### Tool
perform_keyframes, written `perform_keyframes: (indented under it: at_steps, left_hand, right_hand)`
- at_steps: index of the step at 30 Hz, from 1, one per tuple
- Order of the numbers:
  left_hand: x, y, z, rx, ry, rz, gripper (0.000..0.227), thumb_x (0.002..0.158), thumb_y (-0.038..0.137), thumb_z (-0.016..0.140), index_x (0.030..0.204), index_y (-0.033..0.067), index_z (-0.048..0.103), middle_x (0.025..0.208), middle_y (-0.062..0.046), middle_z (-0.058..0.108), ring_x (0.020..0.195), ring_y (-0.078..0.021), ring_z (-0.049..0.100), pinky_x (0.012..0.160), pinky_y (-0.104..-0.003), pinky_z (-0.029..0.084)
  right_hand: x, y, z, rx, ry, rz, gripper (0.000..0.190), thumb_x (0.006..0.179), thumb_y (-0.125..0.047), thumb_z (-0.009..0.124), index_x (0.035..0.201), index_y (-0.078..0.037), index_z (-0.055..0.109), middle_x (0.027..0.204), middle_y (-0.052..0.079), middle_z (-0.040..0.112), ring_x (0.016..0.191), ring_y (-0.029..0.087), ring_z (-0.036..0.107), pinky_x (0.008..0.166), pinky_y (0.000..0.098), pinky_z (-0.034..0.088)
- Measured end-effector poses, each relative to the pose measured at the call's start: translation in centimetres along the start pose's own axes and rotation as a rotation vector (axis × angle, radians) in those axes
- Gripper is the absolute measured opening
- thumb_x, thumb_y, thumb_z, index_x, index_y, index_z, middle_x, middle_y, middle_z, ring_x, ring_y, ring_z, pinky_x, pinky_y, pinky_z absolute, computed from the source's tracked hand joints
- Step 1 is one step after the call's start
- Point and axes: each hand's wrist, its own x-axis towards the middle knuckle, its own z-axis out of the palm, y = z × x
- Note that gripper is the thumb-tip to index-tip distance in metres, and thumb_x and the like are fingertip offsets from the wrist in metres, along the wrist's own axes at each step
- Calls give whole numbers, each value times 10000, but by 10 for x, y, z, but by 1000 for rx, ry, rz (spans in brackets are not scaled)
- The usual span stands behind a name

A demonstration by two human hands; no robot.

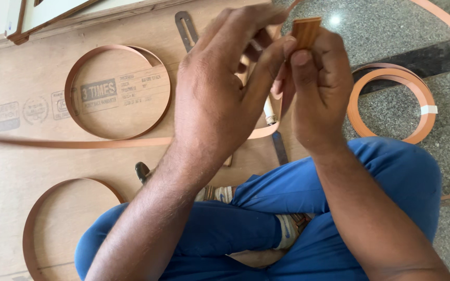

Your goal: The person sits on the floor and uses a chisel and hammer to shape and smooth thin wooden strips. They repeatedly bend the strips to check flexibility and tap the chisel with the hammer to refine the edges.

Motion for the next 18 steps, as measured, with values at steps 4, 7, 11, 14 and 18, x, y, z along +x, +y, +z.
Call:
perform_keyframes:
  at_steps: [4, 7, 11, 14, 18]
  left_hand:
    - [-1, -1, -3, -73, 33, 34, 167, 1094, 107, 705, 1254, 70, 675, 1112, -58, 662, 956, -132, 737, 828, -270, 635]
    - [2, -6, -4, -110, 36, 35, 119, 1087, 81, 704, 1205, 74, 689, 1100, -65, 677, 980, -129, 762, 850, -258, 660]
    - [5, -9, -8, -167, -1, -18, 128, 1036, 65, 686, 1164, 69, 695, 1065, -62, 726, 1008, -150, 781, 878, -277, 662]
    - [5, -13, -9, -236, -21, -17, 130, 1059, 60, 671, 1187, 73, 685, 1105, -63, 737, 1076, -163, 777, 939, -275, 672]
    - [6, -14, -11, -238, -51, 34, 146, 1096, 51, 662, 1239, 82, 664, 1141, -60, 739, 1130, -161, 768, 996, -285, 671]
  right_hand:
    - [-8, -4, 2, -39, -43, 40, 265, 1229, -290, 500, 1321, -45, 543, 919, 44, 613, 753, 48, 576, 656, 189, 481]
    - [-9, -10, 0, -169, -89, 7, 252, 1265, -273, 485, 1338, -41, 547, 932, 41, 627, 788, 48, 603, 679, 184, 502]
    - [-6, -18, -2, -287, -100, -6, 216, 1262, -200, 491, 1333, -11, 570, 930, 47, 637, 785, 47, 606, 671, 183, 499]
    - [-3, -21, -4, -355, -116, -28, 174, 1250, -128, 499, 1316, 5, 590, 942, 62, 653, 780, 56, 617, 658, 188, 497]
    - [-3, -24, -9, -357, -131, 0, 152, 1246, -77, 505, 1330, 4, 602, 923, 68, 663, 729, 55, 591, 631, 187, 472]
